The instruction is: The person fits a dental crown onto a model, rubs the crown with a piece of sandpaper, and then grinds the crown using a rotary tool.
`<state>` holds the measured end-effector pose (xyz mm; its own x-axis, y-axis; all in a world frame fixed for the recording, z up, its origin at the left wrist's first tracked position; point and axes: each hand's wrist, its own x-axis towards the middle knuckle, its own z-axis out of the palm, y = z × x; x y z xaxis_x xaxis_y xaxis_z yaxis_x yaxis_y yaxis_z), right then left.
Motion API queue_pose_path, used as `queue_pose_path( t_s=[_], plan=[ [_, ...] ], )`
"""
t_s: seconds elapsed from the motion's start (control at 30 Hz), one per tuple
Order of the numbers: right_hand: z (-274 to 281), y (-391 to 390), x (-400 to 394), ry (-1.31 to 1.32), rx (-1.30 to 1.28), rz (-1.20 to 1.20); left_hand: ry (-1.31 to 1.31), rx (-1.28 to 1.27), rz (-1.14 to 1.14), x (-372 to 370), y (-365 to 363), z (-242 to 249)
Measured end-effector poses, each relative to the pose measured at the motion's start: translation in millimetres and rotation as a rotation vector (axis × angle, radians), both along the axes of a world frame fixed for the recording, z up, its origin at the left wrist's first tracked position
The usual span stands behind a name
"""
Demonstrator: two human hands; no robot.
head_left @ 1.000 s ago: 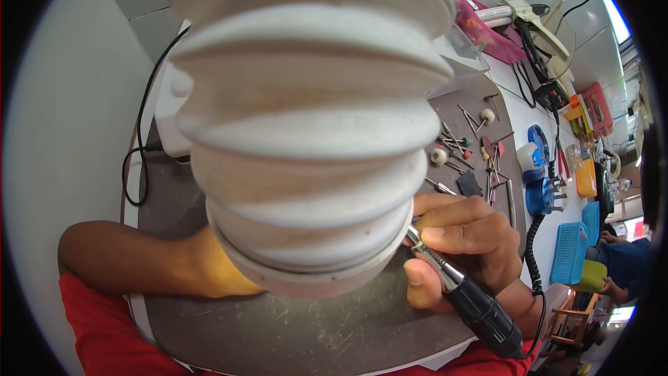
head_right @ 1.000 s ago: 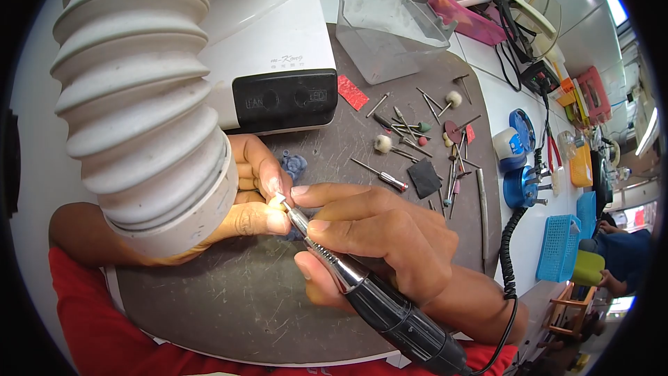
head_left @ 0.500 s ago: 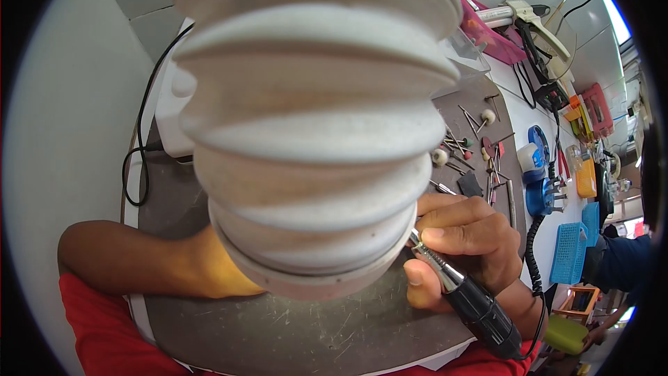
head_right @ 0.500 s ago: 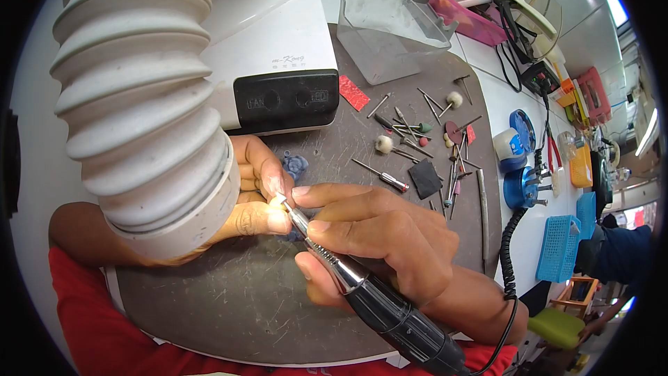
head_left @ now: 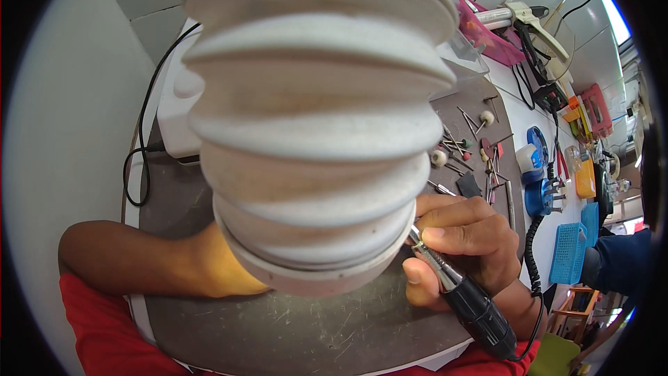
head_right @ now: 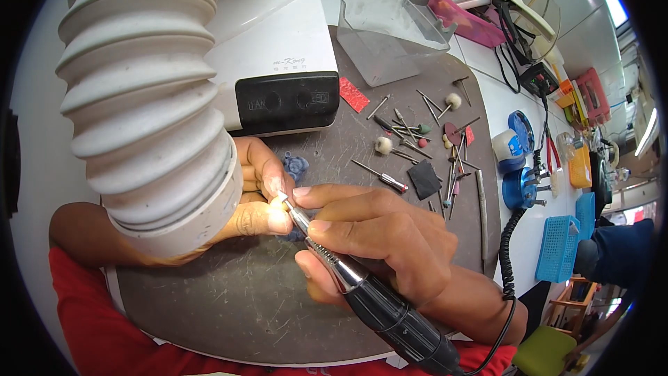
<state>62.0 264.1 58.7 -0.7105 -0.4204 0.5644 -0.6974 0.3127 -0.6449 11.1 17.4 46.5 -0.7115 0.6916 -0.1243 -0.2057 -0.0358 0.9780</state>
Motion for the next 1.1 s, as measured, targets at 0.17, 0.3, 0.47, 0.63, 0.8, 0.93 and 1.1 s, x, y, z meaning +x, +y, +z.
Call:
queue_pose_path(
  t_s=[0.17,0.3,0.47,0.63,0.8,0.93,1.1],
  plan=[
    [-0.1,-0.6,-1.5,0.018,-0.008,-0.005,0.0,0.001,-0.005,-0.6,-0.2,0.0],
    [0.4,-0.5,-1.6,0.02,-0.001,0.0,-0.004,-0.001,-0.004,-0.9,0.1,-0.5],
    [1.0,-0.3,-1.7,0.01,0.001,-0.001,-0.002,0.003,-0.007,-0.8,-0.4,0.4],
    [0.2,0.9,-1.4,-0.002,-0.002,0.006,-0.002,0.001,-0.009,-0.4,0.5,0.2],
    [0.6,-0.1,-0.4,-0.006,-0.014,0.004,-0.001,0.0,-0.01,-0.1,0.3,0.5],
    [2.1,0.3,-0.9,0.0,0.01,0.009,-0.003,-0.003,-0.012,0.0,0.0,0.7],
    [1.0,0.0,-1.0,-0.003,-0.002,0.006,-0.001,-0.001,-0.014,0.1,-0.4,1.5]
  ],
)
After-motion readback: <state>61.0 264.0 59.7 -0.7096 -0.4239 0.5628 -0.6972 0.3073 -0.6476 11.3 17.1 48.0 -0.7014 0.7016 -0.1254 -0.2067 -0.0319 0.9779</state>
